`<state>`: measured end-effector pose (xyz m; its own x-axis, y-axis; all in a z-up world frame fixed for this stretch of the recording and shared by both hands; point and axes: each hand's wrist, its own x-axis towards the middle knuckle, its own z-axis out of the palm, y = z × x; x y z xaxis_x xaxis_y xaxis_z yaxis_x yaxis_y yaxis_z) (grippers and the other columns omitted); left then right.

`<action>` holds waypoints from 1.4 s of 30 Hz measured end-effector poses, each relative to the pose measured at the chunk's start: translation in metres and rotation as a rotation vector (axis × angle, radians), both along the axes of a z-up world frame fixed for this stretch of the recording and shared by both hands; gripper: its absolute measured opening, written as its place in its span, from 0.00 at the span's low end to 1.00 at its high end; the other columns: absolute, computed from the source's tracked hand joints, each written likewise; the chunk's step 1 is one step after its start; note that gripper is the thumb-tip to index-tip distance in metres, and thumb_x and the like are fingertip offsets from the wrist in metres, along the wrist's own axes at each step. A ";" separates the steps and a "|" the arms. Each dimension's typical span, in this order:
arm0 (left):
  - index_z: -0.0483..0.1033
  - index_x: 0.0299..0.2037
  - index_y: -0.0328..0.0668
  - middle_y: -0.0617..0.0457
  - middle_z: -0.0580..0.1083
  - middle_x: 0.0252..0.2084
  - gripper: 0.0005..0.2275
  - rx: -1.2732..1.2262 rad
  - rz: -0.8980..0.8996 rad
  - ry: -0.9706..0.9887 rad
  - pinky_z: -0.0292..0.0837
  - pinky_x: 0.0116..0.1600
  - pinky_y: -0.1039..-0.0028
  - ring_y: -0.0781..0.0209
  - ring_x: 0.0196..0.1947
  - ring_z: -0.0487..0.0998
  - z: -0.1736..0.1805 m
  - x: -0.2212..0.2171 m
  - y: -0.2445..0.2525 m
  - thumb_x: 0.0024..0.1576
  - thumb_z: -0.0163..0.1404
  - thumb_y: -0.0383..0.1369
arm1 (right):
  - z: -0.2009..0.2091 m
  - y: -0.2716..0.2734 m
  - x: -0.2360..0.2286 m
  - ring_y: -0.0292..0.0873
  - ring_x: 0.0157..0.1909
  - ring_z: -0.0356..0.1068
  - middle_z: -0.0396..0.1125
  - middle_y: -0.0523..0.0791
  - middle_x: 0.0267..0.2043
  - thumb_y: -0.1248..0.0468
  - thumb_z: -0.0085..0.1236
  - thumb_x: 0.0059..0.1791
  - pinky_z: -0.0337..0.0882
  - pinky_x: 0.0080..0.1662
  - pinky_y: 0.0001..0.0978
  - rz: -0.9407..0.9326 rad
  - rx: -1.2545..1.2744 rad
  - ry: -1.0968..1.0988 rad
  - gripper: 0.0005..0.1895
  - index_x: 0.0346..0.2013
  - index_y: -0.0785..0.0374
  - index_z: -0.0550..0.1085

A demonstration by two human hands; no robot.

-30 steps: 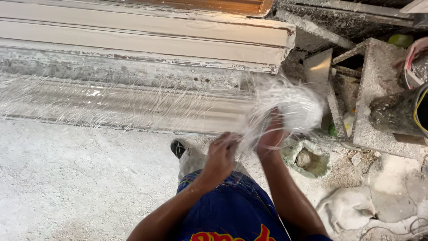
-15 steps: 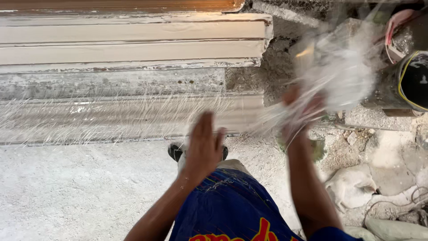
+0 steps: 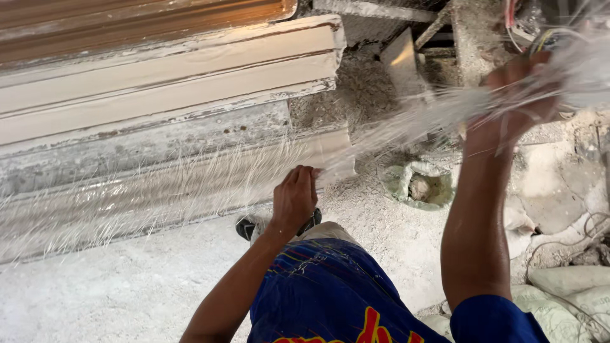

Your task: The person retrieves a bundle of white fiberglass strands from a bucket, lays them across a long rectangular mold, and smooths them down with their hands. They then use a small trowel to press the strands into the mold surface, ensuring even coverage.

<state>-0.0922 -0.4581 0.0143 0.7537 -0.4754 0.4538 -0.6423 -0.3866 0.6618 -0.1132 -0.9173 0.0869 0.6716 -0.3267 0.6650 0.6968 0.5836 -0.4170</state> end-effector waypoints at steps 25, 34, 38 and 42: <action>0.82 0.47 0.57 0.53 0.72 0.54 0.09 0.577 0.194 -0.173 0.62 0.61 0.47 0.54 0.55 0.71 -0.107 0.076 0.013 0.58 0.56 0.35 | -0.019 0.065 -0.077 0.33 0.21 0.48 0.57 0.41 0.28 0.64 0.39 0.61 0.49 0.24 0.27 -0.275 0.273 0.239 0.10 0.38 0.64 0.65; 0.62 0.71 0.38 0.23 0.51 0.72 0.26 0.389 0.181 -0.089 0.38 0.68 0.32 0.28 0.72 0.49 -0.032 0.063 0.005 0.64 0.47 0.42 | 0.000 0.141 -0.057 0.31 0.21 0.53 0.60 0.41 0.26 0.52 0.42 0.62 0.57 0.23 0.22 -0.094 0.234 0.214 0.15 0.43 0.61 0.68; 0.57 0.72 0.29 0.27 0.60 0.73 0.24 -0.171 -0.323 0.264 0.60 0.72 0.45 0.34 0.72 0.61 0.038 -0.002 -0.018 0.71 0.39 0.39 | -0.027 0.219 -0.037 0.36 0.23 0.64 0.69 0.42 0.31 0.47 0.35 0.55 0.64 0.24 0.26 -0.579 0.555 0.822 0.26 0.52 0.59 0.74; 0.66 0.64 0.43 0.43 0.81 0.41 0.15 0.144 -0.348 0.702 0.78 0.33 0.65 0.51 0.29 0.80 0.063 -0.012 -0.026 0.69 0.43 0.37 | -0.069 0.188 -0.025 0.32 0.25 0.62 0.70 0.42 0.33 0.52 0.40 0.67 0.61 0.26 0.23 0.060 0.244 0.176 0.19 0.48 0.64 0.72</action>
